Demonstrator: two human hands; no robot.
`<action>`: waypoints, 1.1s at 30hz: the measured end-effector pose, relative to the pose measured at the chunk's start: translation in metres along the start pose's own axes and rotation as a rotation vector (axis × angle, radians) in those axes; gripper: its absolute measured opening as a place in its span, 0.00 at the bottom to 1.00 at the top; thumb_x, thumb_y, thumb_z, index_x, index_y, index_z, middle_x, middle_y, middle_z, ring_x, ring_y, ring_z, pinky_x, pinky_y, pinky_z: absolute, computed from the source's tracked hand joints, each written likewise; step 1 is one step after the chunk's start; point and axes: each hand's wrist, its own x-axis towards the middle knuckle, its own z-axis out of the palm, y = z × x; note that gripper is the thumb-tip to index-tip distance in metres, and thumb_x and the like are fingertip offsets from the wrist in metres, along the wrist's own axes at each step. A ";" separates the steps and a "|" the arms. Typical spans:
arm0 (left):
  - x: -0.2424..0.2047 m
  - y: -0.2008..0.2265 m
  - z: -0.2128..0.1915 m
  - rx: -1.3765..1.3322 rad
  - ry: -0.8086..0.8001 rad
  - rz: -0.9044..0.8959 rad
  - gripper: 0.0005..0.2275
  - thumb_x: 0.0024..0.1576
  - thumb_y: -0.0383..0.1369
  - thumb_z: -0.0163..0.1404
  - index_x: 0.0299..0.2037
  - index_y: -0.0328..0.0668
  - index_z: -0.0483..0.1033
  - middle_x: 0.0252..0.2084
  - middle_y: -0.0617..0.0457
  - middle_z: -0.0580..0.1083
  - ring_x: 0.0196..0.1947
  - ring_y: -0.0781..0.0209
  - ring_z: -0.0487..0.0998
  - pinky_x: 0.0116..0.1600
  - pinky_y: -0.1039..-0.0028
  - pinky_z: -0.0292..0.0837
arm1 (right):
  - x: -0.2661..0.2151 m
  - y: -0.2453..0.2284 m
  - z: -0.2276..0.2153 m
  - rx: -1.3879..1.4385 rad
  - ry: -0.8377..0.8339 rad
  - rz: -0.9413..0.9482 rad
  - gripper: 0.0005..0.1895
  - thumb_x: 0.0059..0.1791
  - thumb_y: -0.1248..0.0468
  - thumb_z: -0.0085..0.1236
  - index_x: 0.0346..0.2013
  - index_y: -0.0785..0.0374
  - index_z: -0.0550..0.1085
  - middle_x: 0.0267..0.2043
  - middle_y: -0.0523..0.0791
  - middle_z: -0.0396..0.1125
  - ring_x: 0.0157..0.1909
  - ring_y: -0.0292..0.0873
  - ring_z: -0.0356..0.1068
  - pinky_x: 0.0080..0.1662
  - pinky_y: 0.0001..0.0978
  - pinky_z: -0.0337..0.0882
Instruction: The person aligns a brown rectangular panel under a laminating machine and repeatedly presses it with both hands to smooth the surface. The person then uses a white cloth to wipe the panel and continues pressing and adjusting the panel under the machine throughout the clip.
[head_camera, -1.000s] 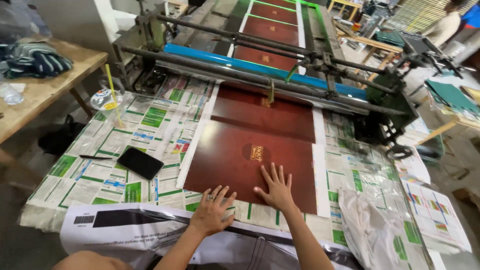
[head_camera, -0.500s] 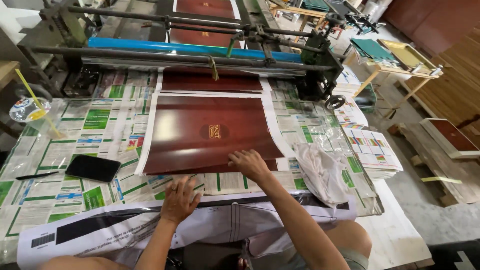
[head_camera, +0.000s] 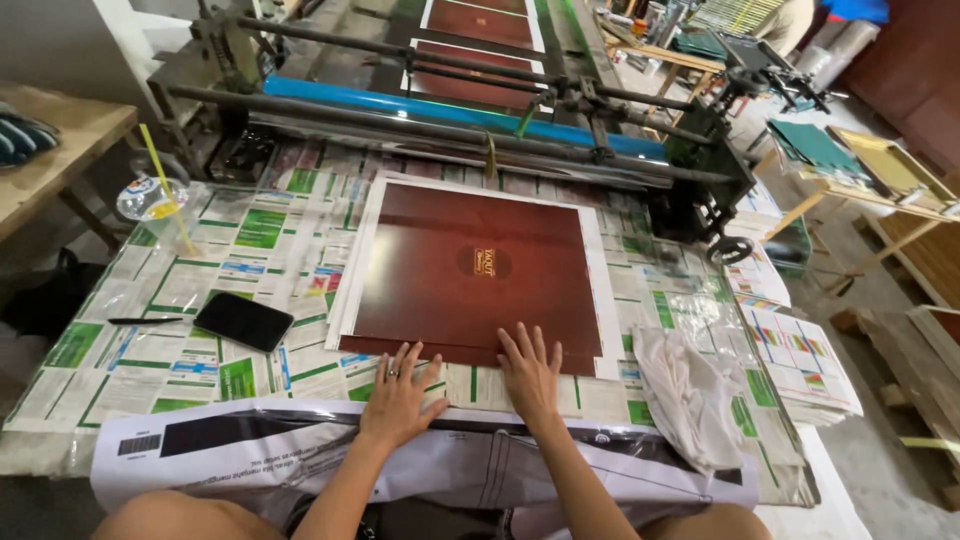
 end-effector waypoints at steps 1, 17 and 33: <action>0.002 -0.005 -0.002 -0.001 0.009 -0.004 0.33 0.57 0.58 0.44 0.70 0.53 0.59 0.73 0.41 0.52 0.74 0.42 0.49 0.73 0.45 0.43 | 0.003 -0.011 -0.008 -0.043 -0.017 0.058 0.25 0.56 0.51 0.44 0.68 0.42 0.64 0.75 0.44 0.53 0.77 0.52 0.47 0.71 0.68 0.42; 0.002 -0.006 0.002 0.011 -0.027 0.005 0.33 0.57 0.58 0.45 0.71 0.52 0.59 0.73 0.41 0.53 0.74 0.41 0.49 0.73 0.44 0.42 | 0.044 0.014 0.025 -0.103 -0.238 0.187 0.37 0.53 0.34 0.36 0.76 0.33 0.47 0.81 0.46 0.36 0.80 0.56 0.34 0.64 0.83 0.29; 0.003 -0.002 -0.008 -0.072 -0.020 -0.028 0.34 0.55 0.55 0.52 0.69 0.49 0.63 0.72 0.39 0.54 0.73 0.39 0.49 0.72 0.44 0.40 | 0.094 0.027 0.037 -0.096 -0.366 0.169 0.42 0.51 0.28 0.32 0.77 0.31 0.41 0.82 0.45 0.28 0.81 0.55 0.27 0.65 0.82 0.27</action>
